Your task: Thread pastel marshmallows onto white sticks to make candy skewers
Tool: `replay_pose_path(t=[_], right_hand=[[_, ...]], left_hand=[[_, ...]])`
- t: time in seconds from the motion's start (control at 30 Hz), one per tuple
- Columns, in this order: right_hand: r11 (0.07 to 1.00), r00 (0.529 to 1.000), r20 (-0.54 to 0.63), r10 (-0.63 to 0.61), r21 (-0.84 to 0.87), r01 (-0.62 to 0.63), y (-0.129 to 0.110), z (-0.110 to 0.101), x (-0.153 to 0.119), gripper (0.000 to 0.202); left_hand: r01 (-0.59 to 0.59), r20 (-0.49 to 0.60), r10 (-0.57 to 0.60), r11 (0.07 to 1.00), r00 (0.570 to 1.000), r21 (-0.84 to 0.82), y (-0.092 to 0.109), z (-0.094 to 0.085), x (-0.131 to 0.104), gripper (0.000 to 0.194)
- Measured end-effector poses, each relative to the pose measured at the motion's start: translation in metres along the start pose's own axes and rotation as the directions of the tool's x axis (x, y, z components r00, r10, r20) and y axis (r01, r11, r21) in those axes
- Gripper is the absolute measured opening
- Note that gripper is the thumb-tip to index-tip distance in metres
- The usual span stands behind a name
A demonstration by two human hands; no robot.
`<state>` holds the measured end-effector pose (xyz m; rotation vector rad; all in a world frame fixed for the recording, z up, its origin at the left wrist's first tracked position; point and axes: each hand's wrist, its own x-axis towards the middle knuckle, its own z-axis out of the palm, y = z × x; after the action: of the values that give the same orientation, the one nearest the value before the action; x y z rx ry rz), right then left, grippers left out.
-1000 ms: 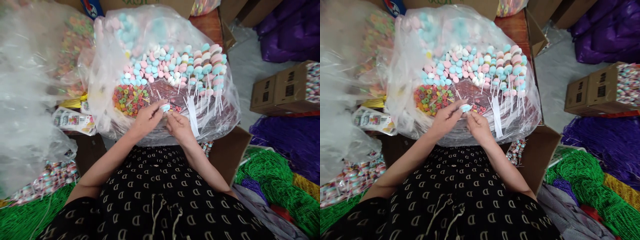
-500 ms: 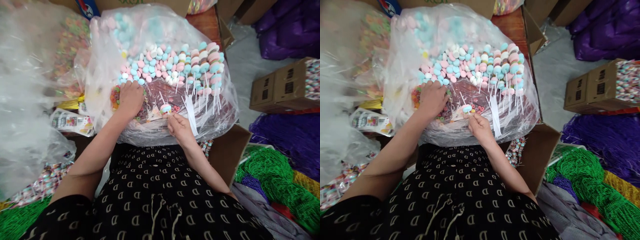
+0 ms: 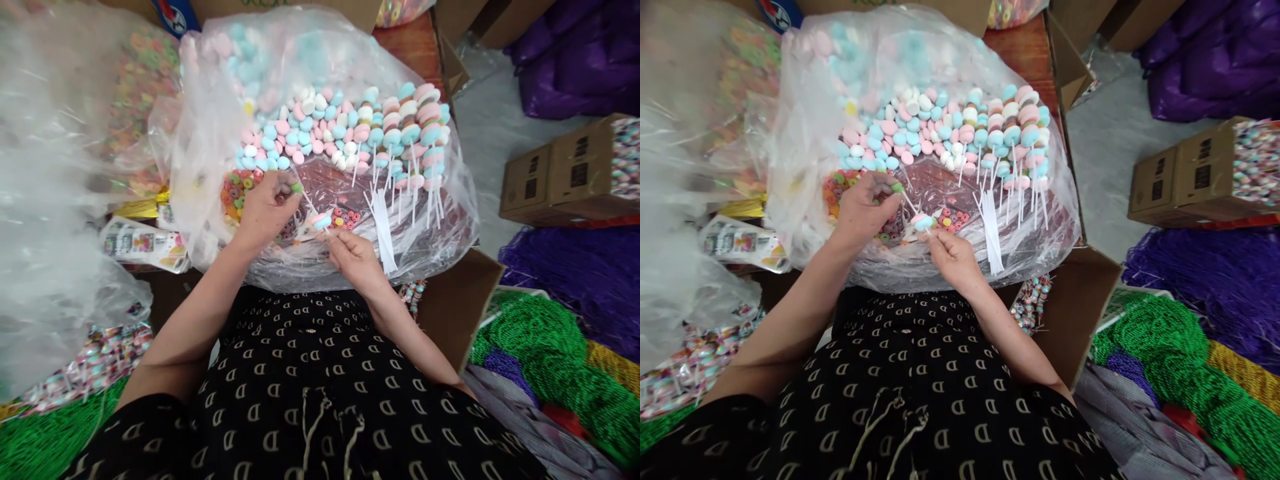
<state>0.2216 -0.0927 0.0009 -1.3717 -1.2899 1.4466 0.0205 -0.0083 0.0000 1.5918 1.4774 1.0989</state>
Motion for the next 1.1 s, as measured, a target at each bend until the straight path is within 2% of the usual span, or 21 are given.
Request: replay_pose_path(t=[0.13,0.23,0.5,0.77,0.97,1.1], right_hand=[[1.0,1.0,-0.005,-0.007,-0.015,0.007,-0.001,0.001,-0.001,0.037],[0.999,1.0,0.002,-0.029,-0.038,0.029,-0.002,0.002,-0.002,0.038],[0.993,0.997,-0.025,-0.067,-0.1,0.064,-0.005,0.001,-0.006,0.035],[0.988,0.996,-0.023,-0.084,-0.129,0.08,-0.005,0.005,-0.005,0.035],[0.997,0.999,-0.005,-0.044,-0.067,0.044,-0.01,0.003,-0.009,0.035],[0.994,0.999,-0.004,-0.053,-0.1,0.053,-0.011,0.002,-0.009,0.035]], left_hand=[[0.159,0.071,-0.144,0.928,0.987,-0.336,-0.001,0.002,0.0,0.014],[0.215,0.128,-0.177,0.883,0.976,-0.417,0.0,0.0,-0.001,0.013],[0.245,0.186,-0.177,0.855,0.966,-0.456,0.0,-0.003,-0.007,0.012],[0.179,0.151,-0.13,0.905,0.98,-0.386,-0.001,0.001,-0.008,0.009],[0.322,0.215,-0.243,0.781,0.946,-0.535,-0.002,-0.001,-0.009,0.012],[0.338,0.239,-0.246,0.776,0.939,-0.532,-0.002,-0.003,-0.01,0.019]])
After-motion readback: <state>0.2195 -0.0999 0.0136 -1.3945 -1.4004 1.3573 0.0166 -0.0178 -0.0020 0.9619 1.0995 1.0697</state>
